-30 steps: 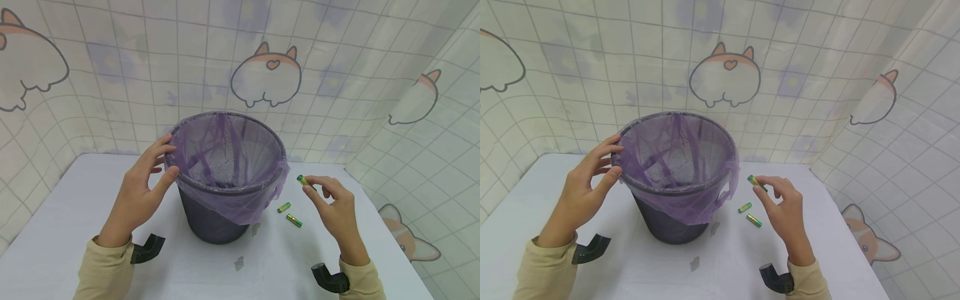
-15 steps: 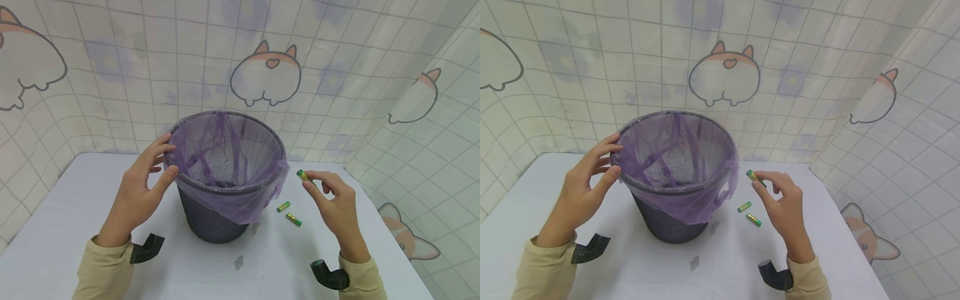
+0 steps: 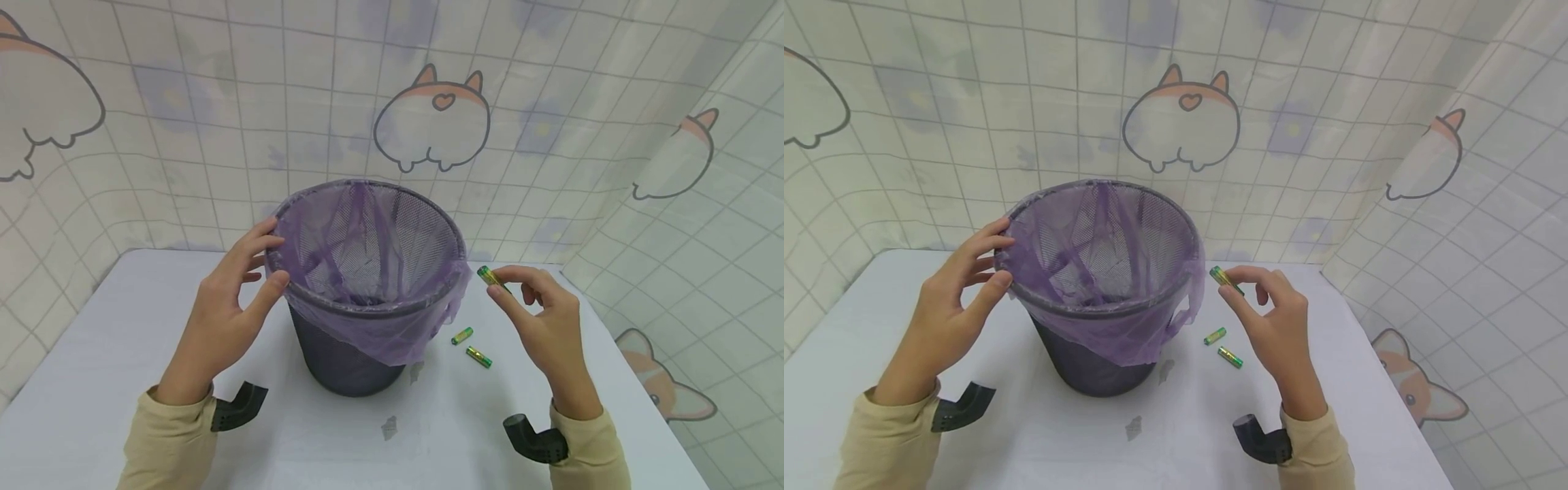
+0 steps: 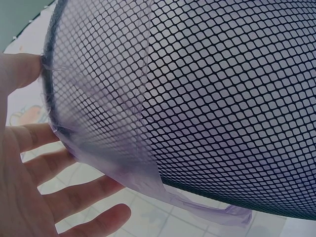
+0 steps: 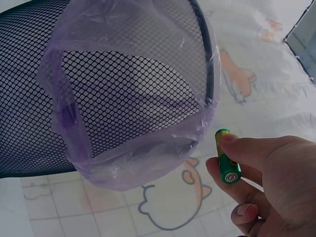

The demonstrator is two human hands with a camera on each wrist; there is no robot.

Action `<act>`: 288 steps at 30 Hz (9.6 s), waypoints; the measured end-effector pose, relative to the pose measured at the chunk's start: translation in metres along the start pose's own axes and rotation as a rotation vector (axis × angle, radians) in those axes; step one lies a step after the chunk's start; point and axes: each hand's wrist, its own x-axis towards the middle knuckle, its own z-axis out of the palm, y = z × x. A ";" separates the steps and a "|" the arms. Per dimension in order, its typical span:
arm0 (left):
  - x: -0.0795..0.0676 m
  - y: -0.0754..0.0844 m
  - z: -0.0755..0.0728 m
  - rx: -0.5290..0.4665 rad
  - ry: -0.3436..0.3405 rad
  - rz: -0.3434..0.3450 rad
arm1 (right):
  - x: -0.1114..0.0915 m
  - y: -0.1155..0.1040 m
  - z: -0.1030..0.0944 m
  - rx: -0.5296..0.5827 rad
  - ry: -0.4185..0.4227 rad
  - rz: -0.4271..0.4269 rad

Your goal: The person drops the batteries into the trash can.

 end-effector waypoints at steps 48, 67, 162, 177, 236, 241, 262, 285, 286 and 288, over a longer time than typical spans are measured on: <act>0.000 -0.002 0.001 0.016 0.004 0.026 | 0.039 -0.038 0.026 0.155 -0.122 -0.169; 0.000 -0.002 0.001 0.020 0.002 0.028 | 0.037 -0.033 0.028 0.147 -0.147 -0.152; 0.001 0.000 0.001 0.032 0.015 0.056 | -0.015 0.027 -0.004 -0.020 -0.098 0.043; 0.002 0.000 0.001 0.025 0.019 0.059 | -0.025 0.039 -0.004 -0.054 -0.124 0.082; 0.000 -0.002 0.002 0.038 0.020 0.077 | -0.055 0.076 0.005 -0.162 -0.266 0.326; 0.000 -0.002 0.002 0.035 0.020 0.078 | -0.056 0.081 0.007 -0.166 -0.288 0.354; 0.000 -0.001 0.001 0.027 0.019 0.067 | -0.070 0.108 0.019 -0.127 -0.410 0.444; 0.001 0.002 0.000 0.019 0.024 0.046 | -0.078 0.133 0.036 -0.132 -0.514 0.547; 0.002 0.002 0.000 0.014 0.023 0.043 | -0.078 0.134 0.037 -0.131 -0.513 0.550; 0.002 0.002 0.000 0.018 0.021 0.043 | -0.078 0.135 0.038 -0.132 -0.511 0.565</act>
